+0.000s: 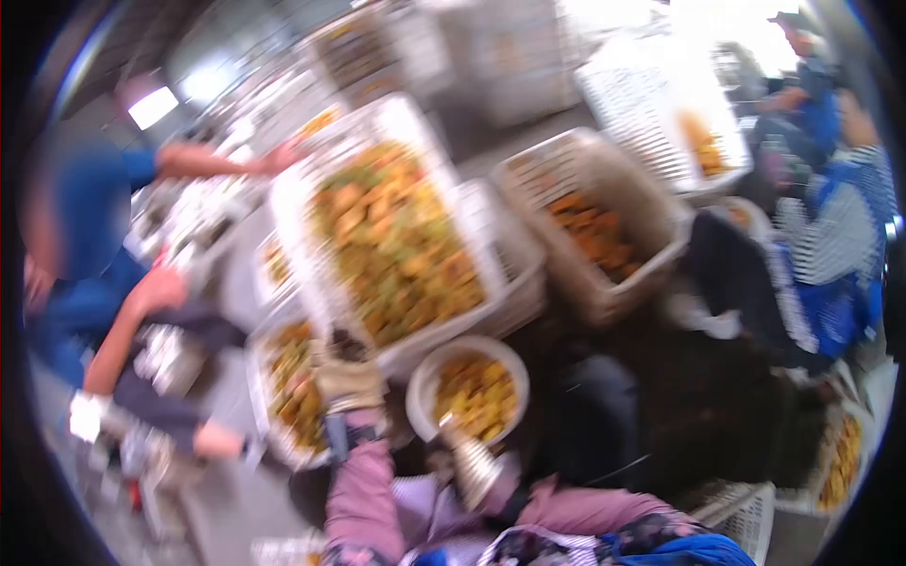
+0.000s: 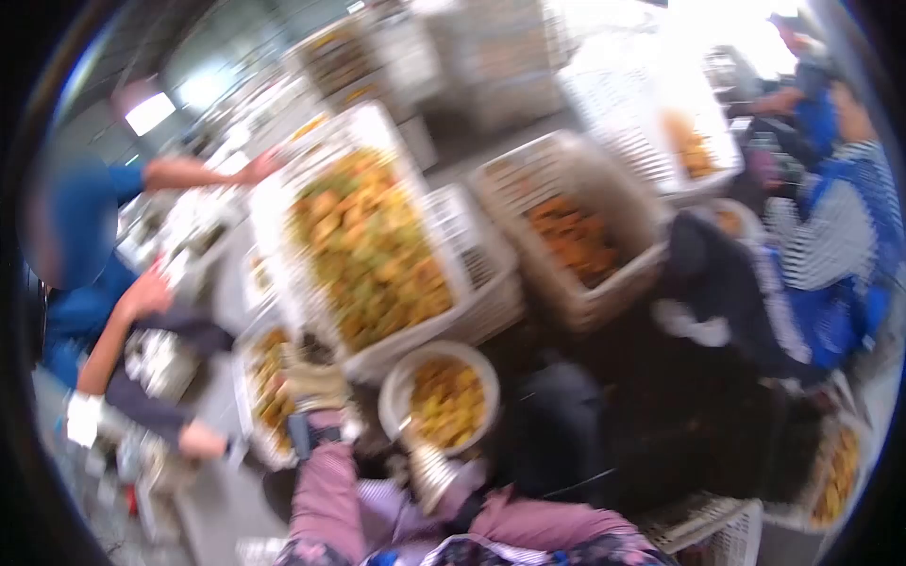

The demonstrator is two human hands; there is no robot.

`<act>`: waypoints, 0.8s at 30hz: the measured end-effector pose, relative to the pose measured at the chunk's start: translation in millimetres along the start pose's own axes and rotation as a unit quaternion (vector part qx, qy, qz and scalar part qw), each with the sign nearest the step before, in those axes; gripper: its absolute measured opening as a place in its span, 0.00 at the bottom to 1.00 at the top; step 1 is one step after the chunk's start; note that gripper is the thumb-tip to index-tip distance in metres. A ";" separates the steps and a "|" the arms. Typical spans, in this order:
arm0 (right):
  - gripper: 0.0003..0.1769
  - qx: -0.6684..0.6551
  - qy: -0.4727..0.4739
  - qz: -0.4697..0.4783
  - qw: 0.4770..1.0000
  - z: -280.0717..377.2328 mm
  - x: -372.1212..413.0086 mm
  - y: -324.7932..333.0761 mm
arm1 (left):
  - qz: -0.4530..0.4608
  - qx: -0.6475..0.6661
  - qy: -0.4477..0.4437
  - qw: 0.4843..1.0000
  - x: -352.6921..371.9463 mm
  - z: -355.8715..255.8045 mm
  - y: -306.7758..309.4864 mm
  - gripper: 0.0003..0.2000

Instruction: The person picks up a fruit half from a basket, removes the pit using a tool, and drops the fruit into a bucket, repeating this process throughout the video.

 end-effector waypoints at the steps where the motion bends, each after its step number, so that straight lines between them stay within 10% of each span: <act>1: 0.14 -0.068 0.032 0.072 0.995 -41.1 -53.0 36.1 | 0.052 0.076 0.091 0.992 -29.0 -10.0 -16.1 0.20; 3: 0.19 -0.353 -0.027 0.178 0.918 -134.2 -202.0 129.5 | 0.094 0.499 0.124 0.853 -89.6 -15.4 -112.3 0.21; 4: 0.18 -0.182 0.025 0.108 0.977 -105.9 -147.5 91.8 | 0.148 0.539 0.116 0.821 -113.7 -29.2 -148.8 0.21; 5: 0.18 0.036 0.035 0.017 0.999 -53.8 -63.8 28.4 | 0.235 0.475 0.099 0.842 -126.9 -46.9 -162.9 0.21; 7: 0.17 0.071 0.033 -0.005 0.997 -33.2 -60.6 17.3 | 0.382 0.258 0.013 0.888 -132.6 -68.8 -186.3 0.26; 9: 0.17 0.093 0.023 -0.024 0.995 -32.8 -57.7 16.6 | 0.245 0.037 -0.178 0.952 -117.1 -88.9 -195.5 0.33; 11: 0.17 0.103 0.021 -0.036 0.994 -29.8 -60.1 14.1 | 0.465 0.048 -0.076 0.880 -131.3 -96.1 -154.7 0.36; 16: 0.19 0.126 0.043 -0.060 0.989 -24.2 -56.7 8.3 | 0.484 0.153 -0.034 0.861 -90.8 -55.9 -265.4 0.26; 22: 0.23 0.146 0.038 -0.100 0.984 -30.4 -43.1 13.4 | 0.426 0.300 -0.176 0.835 -83.2 -59.3 -174.2 0.14; 24: 0.23 0.145 0.043 -0.108 0.983 -36.9 -48.2 19.1 | 0.361 0.471 -0.064 0.803 -66.4 -65.1 -83.2 0.10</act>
Point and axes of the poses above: each hand's wrist, its own x-axis away from the middle knuckle, its own y-axis out of the back of the hand, z = x × y, the point moved 3 cm from there along -x, towards the middle knuckle, and after that the axes turned 7 degrees about x, right-handed, at the moved point
